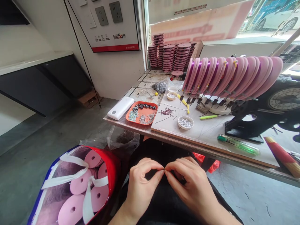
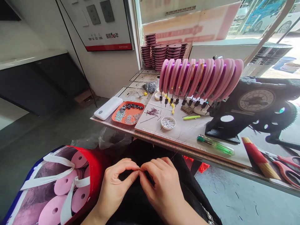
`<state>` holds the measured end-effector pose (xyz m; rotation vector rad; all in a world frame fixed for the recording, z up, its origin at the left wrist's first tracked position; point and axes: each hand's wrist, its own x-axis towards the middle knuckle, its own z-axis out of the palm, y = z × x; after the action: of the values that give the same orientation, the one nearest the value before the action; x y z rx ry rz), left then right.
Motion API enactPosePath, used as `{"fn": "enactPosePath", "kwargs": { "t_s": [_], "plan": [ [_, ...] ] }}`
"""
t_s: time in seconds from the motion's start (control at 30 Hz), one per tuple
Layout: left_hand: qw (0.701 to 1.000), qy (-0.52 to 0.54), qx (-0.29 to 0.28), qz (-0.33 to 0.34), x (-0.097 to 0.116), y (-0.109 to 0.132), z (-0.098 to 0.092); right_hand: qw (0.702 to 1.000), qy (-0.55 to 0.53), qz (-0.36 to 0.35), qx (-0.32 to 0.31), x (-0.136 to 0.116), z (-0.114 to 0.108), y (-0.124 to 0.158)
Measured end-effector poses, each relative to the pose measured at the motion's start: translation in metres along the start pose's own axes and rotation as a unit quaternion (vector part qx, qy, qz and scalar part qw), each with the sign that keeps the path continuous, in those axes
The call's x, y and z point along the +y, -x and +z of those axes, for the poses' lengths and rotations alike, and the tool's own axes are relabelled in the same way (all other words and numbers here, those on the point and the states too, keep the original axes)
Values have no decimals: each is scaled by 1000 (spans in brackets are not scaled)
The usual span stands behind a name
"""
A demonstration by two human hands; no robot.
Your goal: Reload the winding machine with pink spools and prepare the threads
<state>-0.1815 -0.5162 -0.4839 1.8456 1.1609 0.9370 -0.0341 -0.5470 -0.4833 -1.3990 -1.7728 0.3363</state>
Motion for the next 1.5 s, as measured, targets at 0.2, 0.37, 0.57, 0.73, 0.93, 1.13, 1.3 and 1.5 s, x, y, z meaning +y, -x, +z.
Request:
{"fn": "enactPosePath", "kwargs": {
  "t_s": [0.2,0.37,0.57,0.73,0.93,1.13,1.3,1.5],
  "plan": [
    [996,-56,6,63,-2,0,0,1000,8,-4,-9,-1,0,0],
    [981,-121,10,149,-1,1,-1,1000,21,-12,-4,-2,1,-2],
    [975,-147,22,165,4,0,0,1000,17,-10,-13,-1,2,-1],
    [983,-127,37,127,4,0,1,1000,-8,14,-12,4,0,6],
    [985,-123,29,114,6,-1,3,999,-18,0,-28,5,3,7],
    [983,-131,30,123,7,-1,4,999,-20,16,-34,5,4,6],
    [974,-163,30,154,10,-2,3,998,-26,5,-50,4,3,5],
    [929,-237,-54,280,11,-14,-7,975,-85,99,-182,10,-8,2]
  ]
}}
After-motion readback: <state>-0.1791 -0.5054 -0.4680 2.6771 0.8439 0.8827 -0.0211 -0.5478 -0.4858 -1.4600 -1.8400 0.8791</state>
